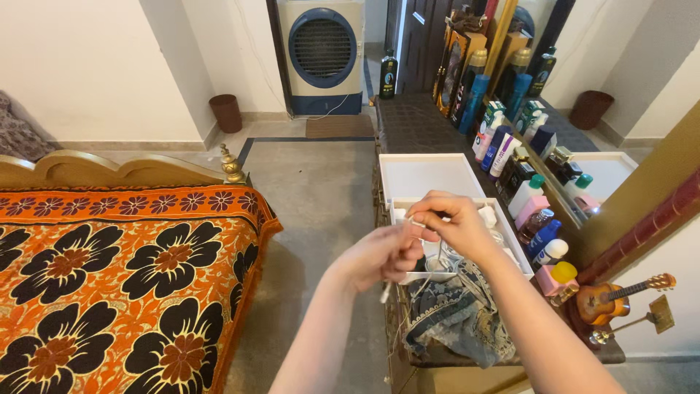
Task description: The person organizes white charging cables and adapters in a drawer. They remove tangled cables, untangle them, coil them neatly, and place them back into the drawer. The person also unplugs a charger from a wall socket, coils its cable, and returns it to the drawer.
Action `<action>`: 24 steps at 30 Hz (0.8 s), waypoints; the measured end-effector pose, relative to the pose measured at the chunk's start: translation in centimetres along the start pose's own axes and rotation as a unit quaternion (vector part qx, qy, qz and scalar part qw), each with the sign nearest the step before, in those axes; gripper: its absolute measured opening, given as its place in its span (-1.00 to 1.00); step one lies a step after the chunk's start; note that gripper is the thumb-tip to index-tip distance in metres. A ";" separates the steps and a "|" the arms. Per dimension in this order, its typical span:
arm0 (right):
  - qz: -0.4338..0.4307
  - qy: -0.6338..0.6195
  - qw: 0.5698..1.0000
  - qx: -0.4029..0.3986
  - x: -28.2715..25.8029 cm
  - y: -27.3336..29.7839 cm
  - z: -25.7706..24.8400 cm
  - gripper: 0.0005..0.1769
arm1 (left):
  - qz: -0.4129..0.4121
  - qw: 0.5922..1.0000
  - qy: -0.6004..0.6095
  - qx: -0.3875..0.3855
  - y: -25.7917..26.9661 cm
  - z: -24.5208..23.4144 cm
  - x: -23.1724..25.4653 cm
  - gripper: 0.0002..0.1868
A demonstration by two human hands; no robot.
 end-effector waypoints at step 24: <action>0.013 0.121 0.979 -0.161 -2.3 0.7 -3.0 -0.87 | 0.046 0.944 -0.259 0.200 -7.3 -4.5 -4.6 -0.57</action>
Point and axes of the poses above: each hand's wrist, its own y-axis away from the middle knuckle, its own z-axis out of the palm, x = y × z, the point moved 6 cm from there along -y, towards the middle knuckle, and after that the axes turned 15 degrees about z, right-handed, at the moved point
